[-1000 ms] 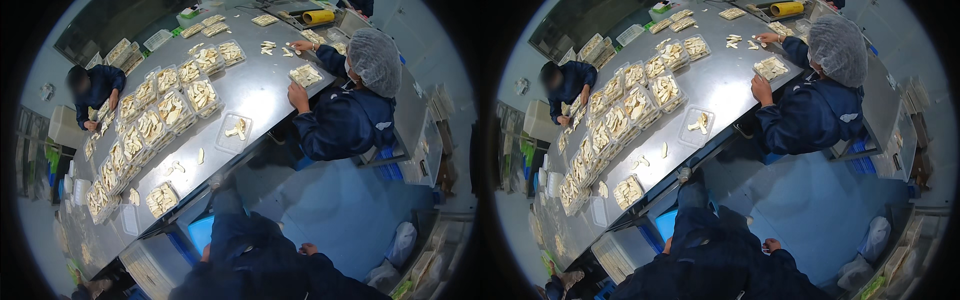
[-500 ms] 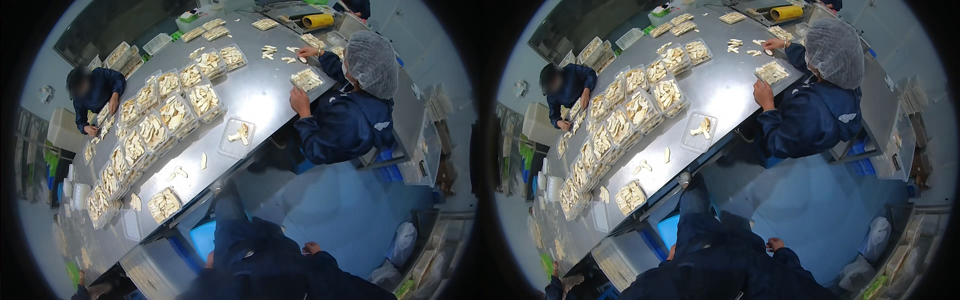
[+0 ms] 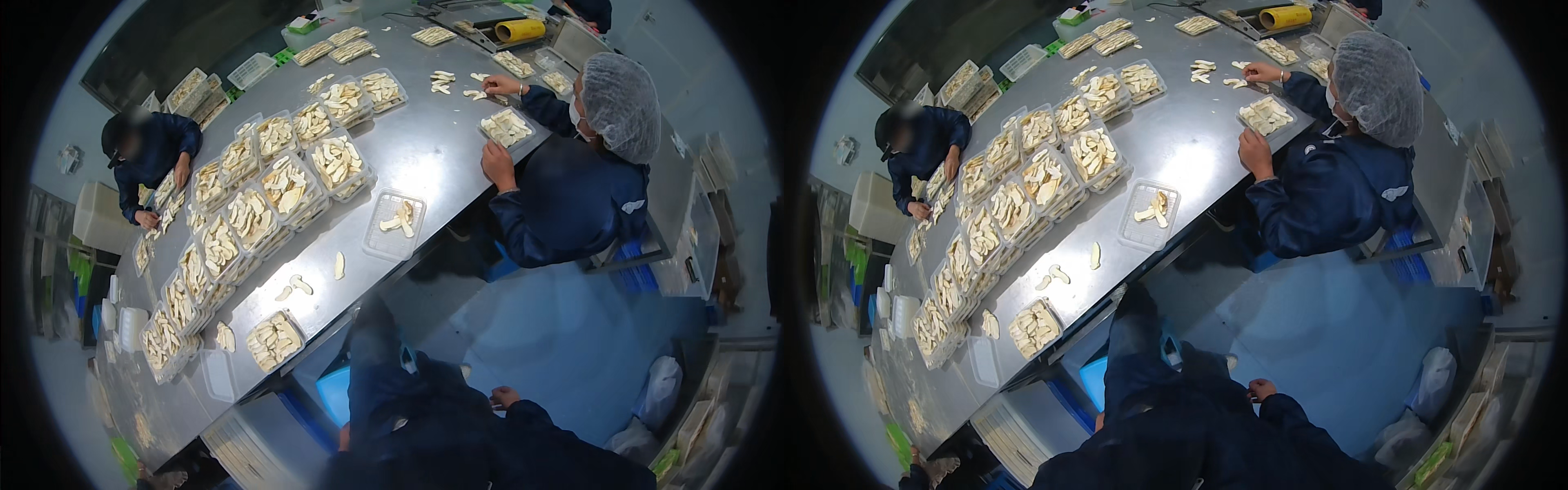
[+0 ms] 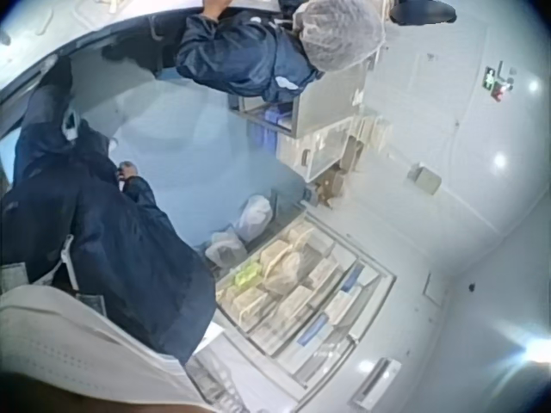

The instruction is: The person arranges sliced mushrooms into clear plastic trays on a stainless steel table. They pick up individual mushroom pieces and place them neatly into the containers, working alongside other staff members in a food preparation area.

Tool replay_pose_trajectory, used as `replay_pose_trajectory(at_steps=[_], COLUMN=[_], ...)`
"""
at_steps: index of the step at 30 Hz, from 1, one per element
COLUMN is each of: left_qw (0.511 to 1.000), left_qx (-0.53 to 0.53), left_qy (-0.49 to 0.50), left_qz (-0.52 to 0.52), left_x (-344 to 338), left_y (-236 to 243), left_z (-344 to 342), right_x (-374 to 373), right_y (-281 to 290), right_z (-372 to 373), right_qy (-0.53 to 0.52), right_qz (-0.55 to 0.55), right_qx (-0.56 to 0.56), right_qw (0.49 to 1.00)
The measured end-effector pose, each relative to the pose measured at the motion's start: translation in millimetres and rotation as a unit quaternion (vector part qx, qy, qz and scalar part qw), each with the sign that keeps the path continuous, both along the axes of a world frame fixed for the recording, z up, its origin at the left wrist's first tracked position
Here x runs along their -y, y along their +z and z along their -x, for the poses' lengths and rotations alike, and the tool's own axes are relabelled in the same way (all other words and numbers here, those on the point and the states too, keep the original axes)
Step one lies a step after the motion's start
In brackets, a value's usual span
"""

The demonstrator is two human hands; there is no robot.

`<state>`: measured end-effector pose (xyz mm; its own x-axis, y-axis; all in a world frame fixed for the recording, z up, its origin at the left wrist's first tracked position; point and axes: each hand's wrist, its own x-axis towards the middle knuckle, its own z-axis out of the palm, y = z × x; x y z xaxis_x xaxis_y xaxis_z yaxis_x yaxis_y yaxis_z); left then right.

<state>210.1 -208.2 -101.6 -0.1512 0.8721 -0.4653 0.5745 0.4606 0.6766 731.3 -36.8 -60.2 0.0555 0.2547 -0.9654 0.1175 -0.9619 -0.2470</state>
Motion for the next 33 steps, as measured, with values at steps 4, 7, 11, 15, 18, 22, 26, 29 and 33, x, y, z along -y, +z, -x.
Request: replay_pose_trajectory(at_steps=[4, 7, 11, 15, 18, 22, 26, 29, 33], left_qw=[0.999, 1.000, 1.000, 0.998, 0.995, 0.992, 0.991, 0.991, 0.991], left_qx=[0.025, -0.018, 0.002, 0.004, 0.029, 0.051, 0.064, 0.061, 0.048], left_qy=[0.034, 0.007, 0.014, 0.055, 0.091, 0.110, 0.113, 0.118, 0.126], left_qz=[0.012, 0.024, 0.004, 0.010, 0.009, 0.018, 0.017, 0.012, -0.003], left_x=[-20, -3, 5, 29, 42, 54, 55, 53, 47], left_y=[39, 37, 29, 18, 16, 18, 15, 10, 6], left_z=[-15, -13, -19, -47, -74, -109, -132, -146, -158], right_x=[-5, 1, -1, -17, -33, -63, -107, -122, -141], right_y=[-2, -4, -14, -18, -38, -55, -42, -35, -15], right_z=[0, -1, -11, -15, -25, -28, -18, -8, -3], right_qy=[0.016, 0.029, 0.056, 0.137, 0.301, 0.302, 0.415, 0.292, 0.279], right_qz=[-0.013, -0.007, 0.000, -0.017, -0.056, -0.085, -0.104, -0.116, -0.109], right_qx=[0.017, 0.009, 0.006, 0.016, 0.099, 0.060, 0.065, 0.017, 0.020], right_qw=[1.000, 0.999, 0.998, 0.990, 0.947, 0.947, 0.902, 0.949, 0.954])
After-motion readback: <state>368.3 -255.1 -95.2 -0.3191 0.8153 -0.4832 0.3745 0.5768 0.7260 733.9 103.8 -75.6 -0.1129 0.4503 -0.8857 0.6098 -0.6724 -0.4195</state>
